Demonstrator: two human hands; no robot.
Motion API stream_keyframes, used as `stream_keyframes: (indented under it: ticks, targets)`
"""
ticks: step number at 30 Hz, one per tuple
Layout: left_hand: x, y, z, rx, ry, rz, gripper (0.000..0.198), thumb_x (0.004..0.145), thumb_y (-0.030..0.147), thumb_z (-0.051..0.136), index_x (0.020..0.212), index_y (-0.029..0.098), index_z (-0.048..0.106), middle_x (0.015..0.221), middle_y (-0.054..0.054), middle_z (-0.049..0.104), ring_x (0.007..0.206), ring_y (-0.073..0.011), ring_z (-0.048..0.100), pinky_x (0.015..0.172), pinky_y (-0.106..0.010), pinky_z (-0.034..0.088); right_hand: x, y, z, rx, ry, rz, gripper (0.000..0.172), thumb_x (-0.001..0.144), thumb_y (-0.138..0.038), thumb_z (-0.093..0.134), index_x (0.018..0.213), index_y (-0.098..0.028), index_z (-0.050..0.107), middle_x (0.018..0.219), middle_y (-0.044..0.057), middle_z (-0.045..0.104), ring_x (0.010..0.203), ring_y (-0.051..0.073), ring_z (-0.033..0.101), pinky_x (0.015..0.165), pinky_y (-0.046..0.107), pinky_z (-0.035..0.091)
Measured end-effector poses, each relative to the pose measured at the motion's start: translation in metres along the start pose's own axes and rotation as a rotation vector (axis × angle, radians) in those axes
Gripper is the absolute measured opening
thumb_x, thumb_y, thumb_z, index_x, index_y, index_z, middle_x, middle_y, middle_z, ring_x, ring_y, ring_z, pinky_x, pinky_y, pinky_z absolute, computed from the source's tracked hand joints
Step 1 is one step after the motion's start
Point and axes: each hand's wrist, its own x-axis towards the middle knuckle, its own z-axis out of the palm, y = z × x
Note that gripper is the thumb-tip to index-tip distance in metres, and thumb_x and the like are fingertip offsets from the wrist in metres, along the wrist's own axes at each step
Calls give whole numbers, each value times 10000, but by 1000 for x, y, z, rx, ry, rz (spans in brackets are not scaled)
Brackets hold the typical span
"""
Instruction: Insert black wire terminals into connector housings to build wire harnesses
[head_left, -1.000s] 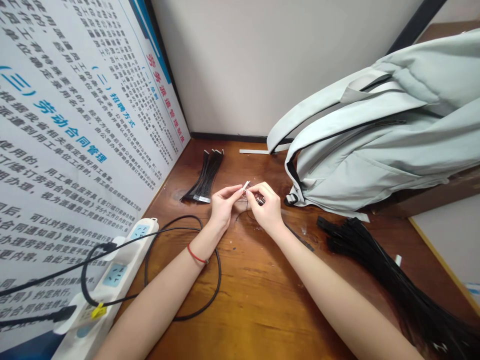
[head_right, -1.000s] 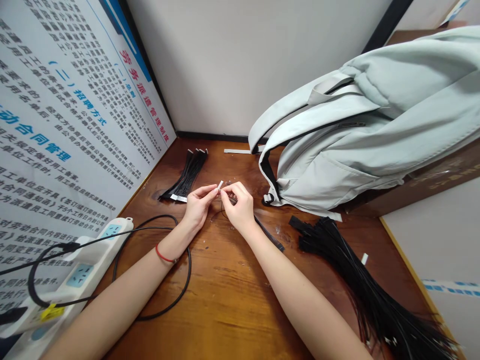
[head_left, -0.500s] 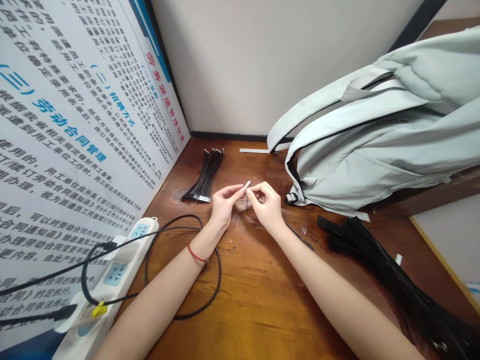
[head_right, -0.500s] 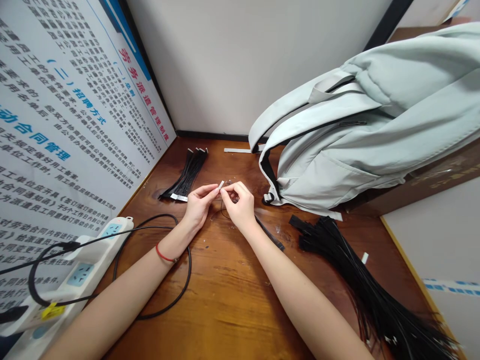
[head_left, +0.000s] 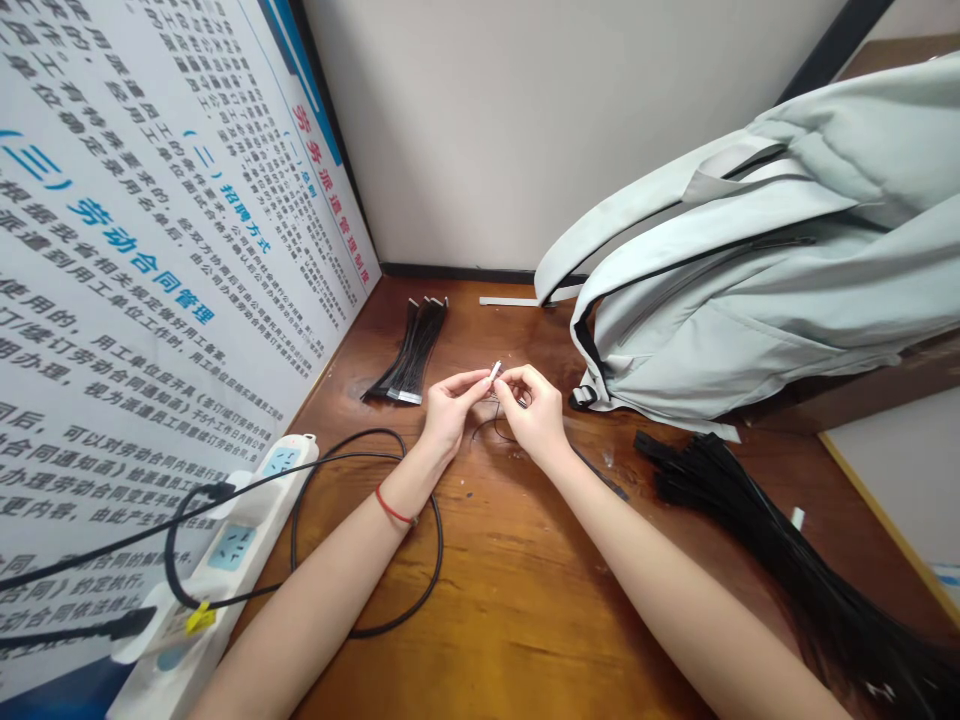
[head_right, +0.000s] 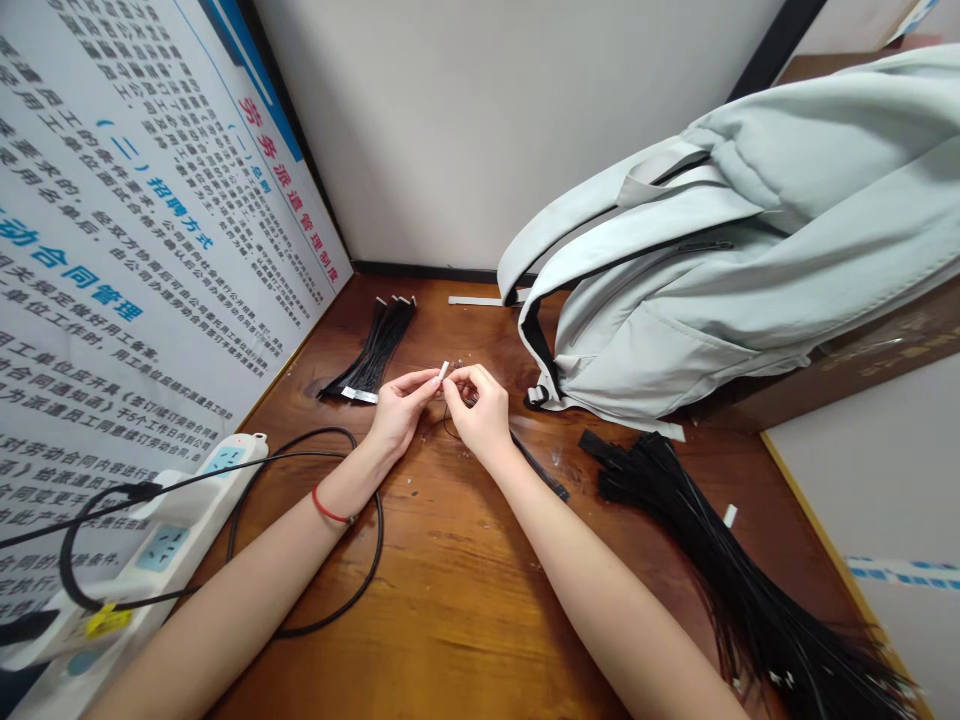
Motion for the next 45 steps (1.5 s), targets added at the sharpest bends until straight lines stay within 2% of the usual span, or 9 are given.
stream_keyframes:
  ticks: [16, 23, 29, 35, 38, 41, 45]
  targets:
    - [-1, 1, 0, 35, -44, 1, 222, 493, 237, 800, 687, 162, 723, 747, -52, 716, 707, -148, 637, 764, -302, 484, -1, 0, -1, -20, -8, 7, 119, 783, -248, 550, 685, -183, 569, 661, -4, 578, 579, 115, 481, 570, 248, 399]
    - [1, 0, 1, -50, 25, -9, 250, 505, 229, 799, 722, 143, 711, 737, -39, 698, 671, -113, 614, 734, -268, 467, -1, -4, -1, -68, 8, -29, 105, 791, -249, 548, 723, -182, 591, 704, 8, 595, 591, 120, 495, 577, 251, 405]
    - [3, 2, 1, -158, 100, -27, 241, 505, 187, 789, 724, 134, 704, 731, -22, 683, 648, -76, 590, 717, -232, 455, 0, -7, -5, -175, 46, -61, 131, 783, -217, 542, 658, -186, 565, 630, -6, 548, 568, 119, 481, 593, 251, 411]
    - [2, 3, 2, -163, 63, -57, 313, 491, 185, 803, 782, 130, 703, 760, -32, 696, 669, -90, 611, 773, -265, 464, -1, -6, -2, -24, 52, 86, 162, 803, -302, 538, 729, -170, 596, 684, 19, 618, 597, 133, 538, 588, 257, 431]
    - [2, 2, 3, -131, 48, -77, 309, 464, 204, 818, 736, 123, 698, 728, -35, 694, 658, -100, 617, 752, -268, 471, -2, -7, 0, -6, 16, 106, 188, 804, -328, 547, 729, -167, 611, 694, 23, 630, 603, 135, 543, 587, 256, 431]
    - [2, 1, 2, -134, 60, -51, 283, 484, 249, 813, 701, 122, 683, 733, -41, 693, 672, -108, 622, 738, -265, 470, 0, -10, -3, -91, -42, 50, 179, 802, -310, 561, 720, -174, 644, 706, 22, 630, 621, 133, 542, 602, 253, 427]
    - [3, 2, 1, -140, 46, -50, 277, 533, 260, 792, 737, 122, 664, 743, -41, 686, 696, -108, 626, 749, -264, 464, 13, -14, -26, -217, -193, -16, 213, 836, -284, 520, 752, -187, 690, 769, 33, 656, 703, 145, 585, 669, 264, 438]
